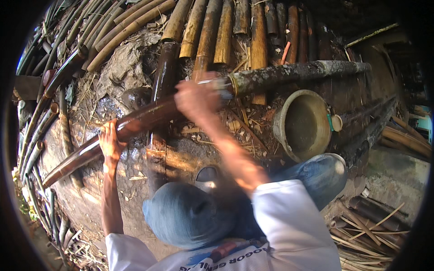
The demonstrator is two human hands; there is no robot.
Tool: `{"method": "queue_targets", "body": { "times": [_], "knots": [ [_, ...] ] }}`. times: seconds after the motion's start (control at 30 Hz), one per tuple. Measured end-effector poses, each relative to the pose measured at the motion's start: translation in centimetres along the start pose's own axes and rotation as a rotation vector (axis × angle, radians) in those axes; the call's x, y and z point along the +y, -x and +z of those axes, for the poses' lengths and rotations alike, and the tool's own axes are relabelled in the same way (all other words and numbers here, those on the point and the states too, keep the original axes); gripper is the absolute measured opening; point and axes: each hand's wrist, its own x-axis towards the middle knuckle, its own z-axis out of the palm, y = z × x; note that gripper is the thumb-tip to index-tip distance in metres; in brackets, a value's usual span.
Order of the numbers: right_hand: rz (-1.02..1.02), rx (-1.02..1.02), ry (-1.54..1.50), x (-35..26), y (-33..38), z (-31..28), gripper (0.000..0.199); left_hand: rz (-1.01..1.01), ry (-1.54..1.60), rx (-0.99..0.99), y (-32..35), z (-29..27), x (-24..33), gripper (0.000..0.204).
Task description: The person sits on the ground and repeatedly rubs a long bamboo pole with a cloth, occasionally dipping the cloth into a nearby bowl of liquid. The person rotates the pole to treat different sections and continues the rubbing motion throughout the clip.
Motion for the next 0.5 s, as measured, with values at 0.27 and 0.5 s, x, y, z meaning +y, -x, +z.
{"method": "queue_targets", "body": {
  "times": [0.27,0.5],
  "knots": [
    [0.118,0.293,0.211,7.0,-1.0,-5.4,0.022,0.028,-0.015,0.178,0.5,0.6,0.6,0.113],
    [0.133,0.014,0.190,6.1,-1.2,-4.5,0.022,0.007,-0.054,0.195,1.4,0.9,1.6,0.116]
  ]
}}
